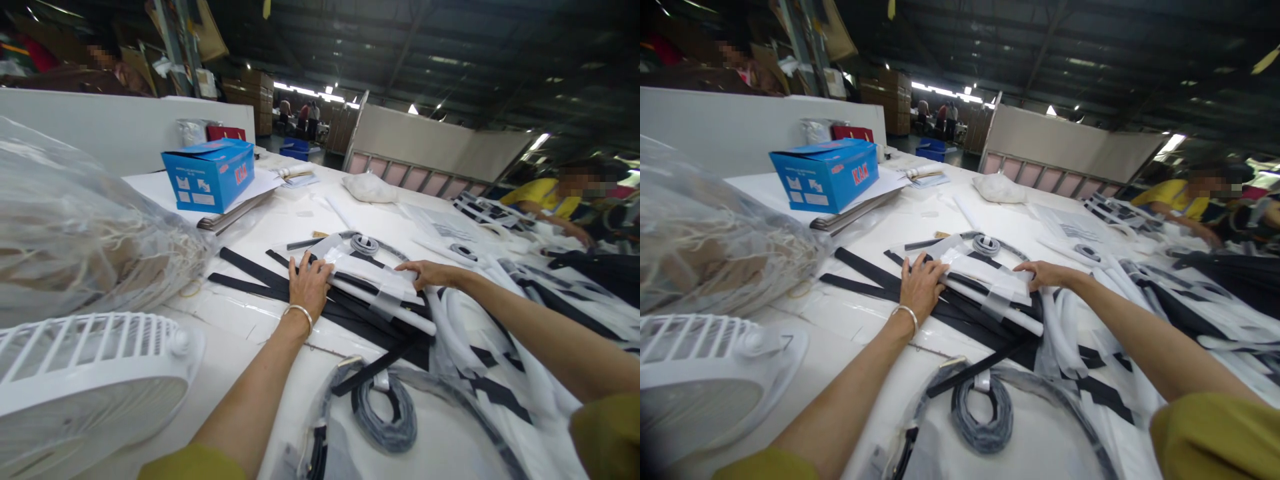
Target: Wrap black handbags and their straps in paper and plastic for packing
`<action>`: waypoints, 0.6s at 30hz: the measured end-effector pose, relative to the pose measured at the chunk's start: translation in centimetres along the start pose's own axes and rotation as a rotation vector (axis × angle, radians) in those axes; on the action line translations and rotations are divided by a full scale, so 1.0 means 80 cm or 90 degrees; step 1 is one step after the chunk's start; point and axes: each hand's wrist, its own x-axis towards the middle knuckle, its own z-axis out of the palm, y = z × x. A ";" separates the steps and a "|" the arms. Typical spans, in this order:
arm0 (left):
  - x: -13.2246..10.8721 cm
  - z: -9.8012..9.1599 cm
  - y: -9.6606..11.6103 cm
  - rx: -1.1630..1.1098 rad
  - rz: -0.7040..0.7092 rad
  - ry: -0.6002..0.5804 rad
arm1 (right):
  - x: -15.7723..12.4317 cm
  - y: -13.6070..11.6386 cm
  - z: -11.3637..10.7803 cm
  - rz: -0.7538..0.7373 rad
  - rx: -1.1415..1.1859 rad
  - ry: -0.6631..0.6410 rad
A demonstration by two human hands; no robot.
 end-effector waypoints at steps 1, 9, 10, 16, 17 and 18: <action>0.000 0.000 0.000 0.004 -0.001 0.002 | 0.006 -0.002 -0.004 -0.009 -0.022 0.009; 0.000 -0.004 0.002 0.026 -0.045 0.014 | 0.057 -0.033 -0.023 -0.049 -0.146 0.087; 0.000 -0.004 0.001 0.029 -0.051 0.013 | 0.065 -0.035 -0.024 -0.057 -0.157 0.109; 0.001 -0.001 0.000 0.038 -0.064 0.013 | 0.109 -0.041 -0.022 -0.073 -0.187 0.170; 0.001 -0.001 0.000 0.037 -0.060 0.013 | 0.112 -0.040 -0.022 -0.072 -0.188 0.170; 0.001 -0.001 0.000 0.036 -0.057 0.012 | 0.113 -0.039 -0.021 -0.075 -0.190 0.171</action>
